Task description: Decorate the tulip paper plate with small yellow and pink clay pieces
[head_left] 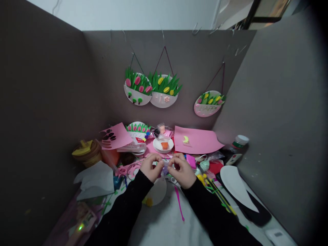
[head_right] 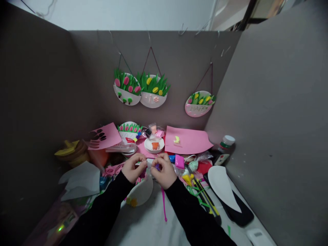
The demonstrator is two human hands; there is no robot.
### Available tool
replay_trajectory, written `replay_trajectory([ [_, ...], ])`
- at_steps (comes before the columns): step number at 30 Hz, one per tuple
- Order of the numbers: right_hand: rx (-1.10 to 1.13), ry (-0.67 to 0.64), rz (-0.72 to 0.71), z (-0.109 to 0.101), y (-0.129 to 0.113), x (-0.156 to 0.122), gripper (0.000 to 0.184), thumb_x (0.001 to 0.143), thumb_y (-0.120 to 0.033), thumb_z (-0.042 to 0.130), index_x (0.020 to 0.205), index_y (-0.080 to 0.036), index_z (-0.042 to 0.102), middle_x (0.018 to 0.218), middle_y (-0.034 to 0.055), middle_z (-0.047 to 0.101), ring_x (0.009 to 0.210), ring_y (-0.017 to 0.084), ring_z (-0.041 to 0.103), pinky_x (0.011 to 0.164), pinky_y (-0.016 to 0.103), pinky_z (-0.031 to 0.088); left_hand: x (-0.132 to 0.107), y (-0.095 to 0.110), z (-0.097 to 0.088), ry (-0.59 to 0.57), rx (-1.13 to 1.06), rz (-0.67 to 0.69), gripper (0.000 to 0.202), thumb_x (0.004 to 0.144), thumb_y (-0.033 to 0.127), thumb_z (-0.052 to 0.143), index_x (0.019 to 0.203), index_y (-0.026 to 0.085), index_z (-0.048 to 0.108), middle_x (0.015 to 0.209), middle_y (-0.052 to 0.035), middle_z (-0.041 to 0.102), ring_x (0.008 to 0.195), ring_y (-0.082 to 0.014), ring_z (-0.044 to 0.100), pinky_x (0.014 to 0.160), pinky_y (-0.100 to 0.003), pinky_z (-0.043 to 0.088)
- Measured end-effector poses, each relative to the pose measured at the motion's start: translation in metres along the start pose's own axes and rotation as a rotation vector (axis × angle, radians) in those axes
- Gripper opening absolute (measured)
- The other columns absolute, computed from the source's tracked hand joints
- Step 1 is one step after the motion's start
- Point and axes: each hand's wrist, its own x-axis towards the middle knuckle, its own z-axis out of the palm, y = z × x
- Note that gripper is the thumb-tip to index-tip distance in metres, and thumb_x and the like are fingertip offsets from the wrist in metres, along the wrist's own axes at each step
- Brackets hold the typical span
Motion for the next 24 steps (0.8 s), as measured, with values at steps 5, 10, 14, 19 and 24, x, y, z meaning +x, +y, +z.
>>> replay_trajectory([
  [5,0.014,-0.016,0.004,-0.0005,-0.0016,-0.0006,0.003,0.064,-0.019,0.056,0.064,-0.017,0.055,0.084,0.0013,0.040,0.060,0.010,0.041,0.053,0.023,0.035,-0.0003,0.0012,-0.0001,-0.048,0.180,0.122,0.006,0.070,0.018,0.053,0.065,0.015,0.054,0.077,-0.0060,0.056,0.075,-0.0162,0.053,0.061,-0.026,0.043],
  [10,0.022,-0.018,0.005,0.0006,-0.0028,-0.0014,0.004,0.064,-0.019,0.056,0.062,-0.017,0.053,0.084,0.0015,0.040,0.060,0.010,0.041,0.053,0.023,0.035,-0.0023,0.0051,0.0001,-0.084,0.224,0.133,0.005,0.071,0.018,0.054,0.067,0.015,0.056,0.078,-0.0053,0.057,0.077,-0.0165,0.053,0.070,-0.029,0.041],
  [14,0.016,-0.027,-0.007,0.0010,-0.0021,-0.0015,0.004,0.064,-0.020,0.056,0.066,-0.017,0.055,0.083,0.0015,0.042,0.061,0.010,0.042,0.055,0.024,0.037,-0.0024,0.0062,-0.0001,-0.071,0.238,0.142,0.007,0.071,0.016,0.053,0.064,0.015,0.053,0.073,-0.0038,0.056,0.074,-0.0160,0.052,0.071,-0.029,0.040],
  [19,-0.005,-0.005,-0.017,-0.0014,-0.0019,-0.0013,0.005,0.065,-0.020,0.057,0.062,-0.017,0.055,0.083,0.0014,0.042,0.060,0.010,0.042,0.054,0.023,0.036,0.0000,0.0067,-0.0020,-0.105,0.230,0.113,0.005,0.070,0.021,0.056,0.069,0.015,0.057,0.077,-0.0042,0.058,0.075,-0.0165,0.053,0.070,-0.029,0.040],
  [24,-0.014,-0.001,-0.036,-0.0030,-0.0038,-0.0013,0.005,0.066,-0.021,0.059,0.064,-0.017,0.056,0.080,0.0008,0.043,0.060,0.011,0.042,0.056,0.024,0.037,0.0011,0.0068,-0.0051,-0.089,0.221,0.157,0.008,0.070,0.019,0.056,0.063,0.015,0.056,0.074,-0.0042,0.056,0.075,-0.0163,0.052,0.071,-0.030,0.040],
])
